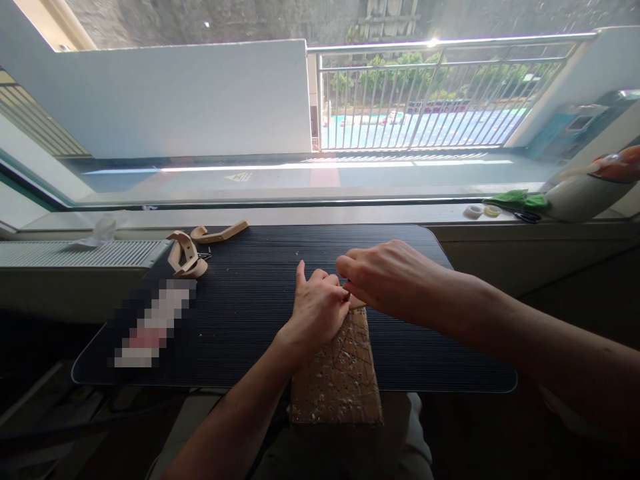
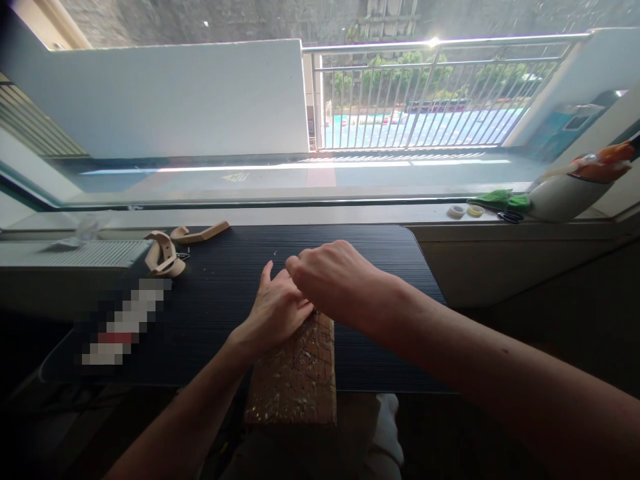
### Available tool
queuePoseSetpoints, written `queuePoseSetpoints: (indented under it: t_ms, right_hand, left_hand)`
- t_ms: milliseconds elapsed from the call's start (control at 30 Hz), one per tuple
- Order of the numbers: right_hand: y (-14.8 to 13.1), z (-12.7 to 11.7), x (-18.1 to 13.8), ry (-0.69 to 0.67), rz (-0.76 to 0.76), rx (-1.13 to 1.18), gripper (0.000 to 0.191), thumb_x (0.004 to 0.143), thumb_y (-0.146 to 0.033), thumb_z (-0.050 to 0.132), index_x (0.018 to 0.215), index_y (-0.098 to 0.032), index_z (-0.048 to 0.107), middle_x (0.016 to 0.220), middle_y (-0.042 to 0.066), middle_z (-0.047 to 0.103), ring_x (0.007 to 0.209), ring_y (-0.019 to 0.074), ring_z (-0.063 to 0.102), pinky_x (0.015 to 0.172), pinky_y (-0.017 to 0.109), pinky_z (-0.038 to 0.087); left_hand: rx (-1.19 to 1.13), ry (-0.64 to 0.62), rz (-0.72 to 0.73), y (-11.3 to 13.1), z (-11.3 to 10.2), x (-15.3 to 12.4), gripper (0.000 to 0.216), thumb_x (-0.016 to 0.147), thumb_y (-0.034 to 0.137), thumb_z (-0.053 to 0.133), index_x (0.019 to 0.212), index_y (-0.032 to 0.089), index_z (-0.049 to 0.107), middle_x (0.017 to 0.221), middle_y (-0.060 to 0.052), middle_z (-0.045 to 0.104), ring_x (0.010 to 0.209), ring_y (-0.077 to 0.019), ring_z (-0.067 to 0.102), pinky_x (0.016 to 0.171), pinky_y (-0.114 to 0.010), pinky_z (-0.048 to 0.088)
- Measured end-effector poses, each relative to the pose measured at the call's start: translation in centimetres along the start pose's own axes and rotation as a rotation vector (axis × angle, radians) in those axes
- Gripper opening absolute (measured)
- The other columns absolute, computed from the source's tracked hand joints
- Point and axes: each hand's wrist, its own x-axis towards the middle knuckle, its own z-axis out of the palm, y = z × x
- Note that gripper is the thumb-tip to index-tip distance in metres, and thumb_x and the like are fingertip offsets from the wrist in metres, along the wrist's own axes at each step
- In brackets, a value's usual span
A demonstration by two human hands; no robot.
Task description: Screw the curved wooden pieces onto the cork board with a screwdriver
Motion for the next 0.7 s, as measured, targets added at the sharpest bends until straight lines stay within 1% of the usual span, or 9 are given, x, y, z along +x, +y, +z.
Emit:
queuePoseSetpoints:
  t_ms: [100, 167, 233, 367, 433, 567, 700]
  right_hand:
    - [-0.01, 0.24, 0.04, -0.02, 0.072, -0.002, 0.012, 0.087, -0.02, 0.045, 0.084, -0.014, 0.054, 0.06, 0.004, 0.059, 0.057, 0.0156, 0.058, 0.046, 0.024, 0.02]
    - [0.06, 0.07, -0.11, -0.02, 0.086, -0.01, 0.012, 0.087, -0.023, 0.047, 0.084, -0.014, 0.054, 0.059, 0.004, 0.058, 0.057, 0.0162, 0.059, 0.047, 0.024, 0.02]
    - [0.14, -0.24, -0.32, -0.007, 0.066, -0.006, 0.01, 0.084, -0.024, 0.051, 0.086, -0.015, 0.055, 0.063, 0.003, 0.06, 0.058, 0.0157, 0.059, 0.048, 0.024, 0.02]
    - [0.14, -0.41, -0.45, -0.003, -0.008, 0.017, 0.007, 0.082, -0.015, 0.051, 0.086, -0.016, 0.056, 0.072, 0.004, 0.063, 0.06, 0.0141, 0.058, 0.049, 0.023, 0.021]
    - [0.08, -0.18, -0.34, -0.017, 0.001, 0.027, 0.008, 0.084, -0.015, 0.049, 0.083, -0.015, 0.057, 0.07, 0.005, 0.063, 0.06, 0.0147, 0.058, 0.049, 0.023, 0.022]
    - [0.06, -0.06, -0.28, -0.023, 0.069, 0.006, 0.013, 0.087, -0.021, 0.047, 0.081, -0.015, 0.057, 0.062, 0.004, 0.061, 0.057, 0.0168, 0.058, 0.048, 0.023, 0.022]
    - [0.04, -0.54, -0.4, -0.014, 0.012, 0.007, 0.007, 0.082, -0.021, 0.052, 0.084, -0.016, 0.057, 0.069, 0.004, 0.063, 0.058, 0.0159, 0.058, 0.049, 0.023, 0.022]
  left_hand:
    - [-0.003, -0.007, 0.006, 0.01, -0.01, -0.03, 0.022, 0.085, 0.03, 0.048, 0.078, 0.026, 0.068, 0.085, -0.002, 0.065, 0.097, -0.0213, 0.05, 0.105, -0.059, 0.007]
    - [-0.004, -0.014, 0.002, 0.03, -0.05, -0.05, 0.021, 0.085, 0.03, 0.049, 0.079, 0.027, 0.068, 0.085, -0.001, 0.065, 0.097, -0.0212, 0.049, 0.106, -0.058, 0.006]
    - [-0.004, -0.02, -0.002, 0.05, -0.07, -0.06, 0.021, 0.084, 0.03, 0.05, 0.077, 0.026, 0.068, 0.085, -0.001, 0.065, 0.097, -0.0212, 0.049, 0.106, -0.058, 0.007]
    - [-0.002, -0.008, 0.005, 0.03, -0.04, -0.03, 0.022, 0.085, 0.03, 0.048, 0.078, 0.028, 0.069, 0.084, -0.001, 0.065, 0.098, -0.0216, 0.05, 0.105, -0.059, 0.007]
    - [0.002, 0.0, 0.009, 0.02, -0.03, -0.02, 0.023, 0.085, 0.029, 0.047, 0.078, 0.028, 0.069, 0.084, -0.001, 0.064, 0.098, -0.0216, 0.05, 0.105, -0.059, 0.007]
    - [-0.003, -0.002, 0.018, 0.04, -0.12, -0.05, 0.023, 0.085, 0.03, 0.047, 0.077, 0.026, 0.068, 0.084, -0.001, 0.064, 0.096, -0.021, 0.05, 0.105, -0.059, 0.007]
    - [0.003, -0.007, 0.01, 0.1, -0.21, -0.07, 0.023, 0.085, 0.03, 0.048, 0.076, 0.026, 0.068, 0.084, -0.002, 0.064, 0.097, -0.0219, 0.05, 0.104, -0.06, 0.009]
